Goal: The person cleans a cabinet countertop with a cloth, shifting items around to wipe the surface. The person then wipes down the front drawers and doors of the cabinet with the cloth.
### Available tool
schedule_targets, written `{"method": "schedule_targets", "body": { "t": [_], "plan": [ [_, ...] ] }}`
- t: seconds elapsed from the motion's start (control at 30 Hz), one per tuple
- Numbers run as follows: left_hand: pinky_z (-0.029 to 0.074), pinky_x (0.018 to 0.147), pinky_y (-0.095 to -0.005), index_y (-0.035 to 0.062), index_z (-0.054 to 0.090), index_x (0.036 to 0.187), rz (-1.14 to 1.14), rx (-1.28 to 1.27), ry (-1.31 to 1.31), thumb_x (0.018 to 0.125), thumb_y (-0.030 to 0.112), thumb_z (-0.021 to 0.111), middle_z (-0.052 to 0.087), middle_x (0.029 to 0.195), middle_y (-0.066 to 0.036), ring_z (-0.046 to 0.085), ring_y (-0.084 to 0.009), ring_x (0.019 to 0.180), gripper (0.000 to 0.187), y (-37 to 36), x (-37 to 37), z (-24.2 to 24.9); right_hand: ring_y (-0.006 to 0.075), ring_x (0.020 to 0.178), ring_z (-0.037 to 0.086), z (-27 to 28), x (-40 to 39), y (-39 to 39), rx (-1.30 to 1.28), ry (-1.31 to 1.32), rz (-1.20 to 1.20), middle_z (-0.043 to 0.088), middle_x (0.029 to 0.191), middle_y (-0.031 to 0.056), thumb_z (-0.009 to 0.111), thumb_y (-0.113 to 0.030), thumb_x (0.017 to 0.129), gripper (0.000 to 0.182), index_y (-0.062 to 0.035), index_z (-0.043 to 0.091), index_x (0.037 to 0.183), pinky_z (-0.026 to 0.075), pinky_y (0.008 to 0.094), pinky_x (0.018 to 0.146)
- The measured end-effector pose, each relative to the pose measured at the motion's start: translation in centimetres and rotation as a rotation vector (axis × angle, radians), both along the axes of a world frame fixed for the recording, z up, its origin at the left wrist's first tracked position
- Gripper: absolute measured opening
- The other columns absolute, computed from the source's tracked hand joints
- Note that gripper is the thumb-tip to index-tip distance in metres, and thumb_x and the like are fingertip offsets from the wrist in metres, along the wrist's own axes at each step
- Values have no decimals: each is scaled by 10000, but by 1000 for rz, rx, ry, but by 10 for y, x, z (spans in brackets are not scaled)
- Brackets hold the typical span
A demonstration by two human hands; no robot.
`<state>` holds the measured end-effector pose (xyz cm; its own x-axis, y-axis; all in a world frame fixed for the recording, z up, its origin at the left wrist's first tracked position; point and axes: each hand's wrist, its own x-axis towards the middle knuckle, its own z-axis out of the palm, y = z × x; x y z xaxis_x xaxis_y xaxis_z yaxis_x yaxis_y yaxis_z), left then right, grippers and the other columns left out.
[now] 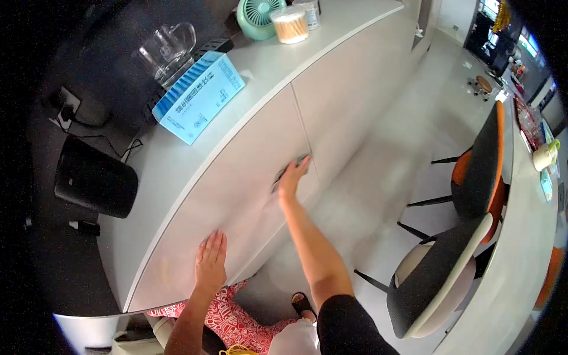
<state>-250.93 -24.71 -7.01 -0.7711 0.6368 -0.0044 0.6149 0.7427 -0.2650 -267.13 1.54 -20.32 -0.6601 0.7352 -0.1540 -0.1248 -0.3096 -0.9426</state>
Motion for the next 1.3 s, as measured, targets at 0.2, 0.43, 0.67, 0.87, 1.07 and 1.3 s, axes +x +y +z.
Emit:
{"method": "schedule_targets", "body": {
  "t": [0.2,0.43,0.67,0.87,1.07,1.3],
  "plan": [
    [256,1185,-445,-11,413,1470,81,116,-37,840,44,494,389,1562,-120,365,-266,1439,638,-1,15,1,405,1525,-57,23,65,-91,104,-25,143,-60,1635,282,381,-250,1041,729,77,-22,1552,7,478,1236],
    [252,1193,-492,22,384,1502,333,74,-89,837,28,535,352,1587,-98,343,-268,1459,682,-46,61,10,437,1518,-67,74,105,-112,368,157,335,-104,1627,294,395,-267,1048,739,45,-30,1565,9,506,1224],
    [238,1202,-498,28,365,1513,384,155,-68,842,30,532,334,1598,-90,336,-272,1464,692,-82,83,6,485,1505,32,139,73,-118,595,308,40,-28,1624,316,395,-383,1057,746,37,56,1573,78,550,1212],
    [236,1205,-493,26,353,1517,405,239,-20,828,53,554,325,1599,-98,329,-272,1466,718,-106,98,-7,537,1434,252,79,135,-162,1328,530,448,303,1523,331,612,-193,893,617,61,416,1420,172,662,1158],
    [163,1203,-569,-50,300,1514,551,266,174,867,145,594,251,1583,-277,230,-422,1481,737,-144,116,-58,451,1498,170,129,77,-103,914,502,37,178,1601,310,510,-211,976,684,9,227,1558,146,621,1175],
    [143,1177,-631,-44,320,1502,726,453,372,870,223,651,209,1568,-340,204,-499,1461,762,-162,131,-124,483,1381,352,63,131,-201,1826,977,541,368,1509,290,529,-155,937,529,-30,466,1447,251,625,1114]
  ]
}}
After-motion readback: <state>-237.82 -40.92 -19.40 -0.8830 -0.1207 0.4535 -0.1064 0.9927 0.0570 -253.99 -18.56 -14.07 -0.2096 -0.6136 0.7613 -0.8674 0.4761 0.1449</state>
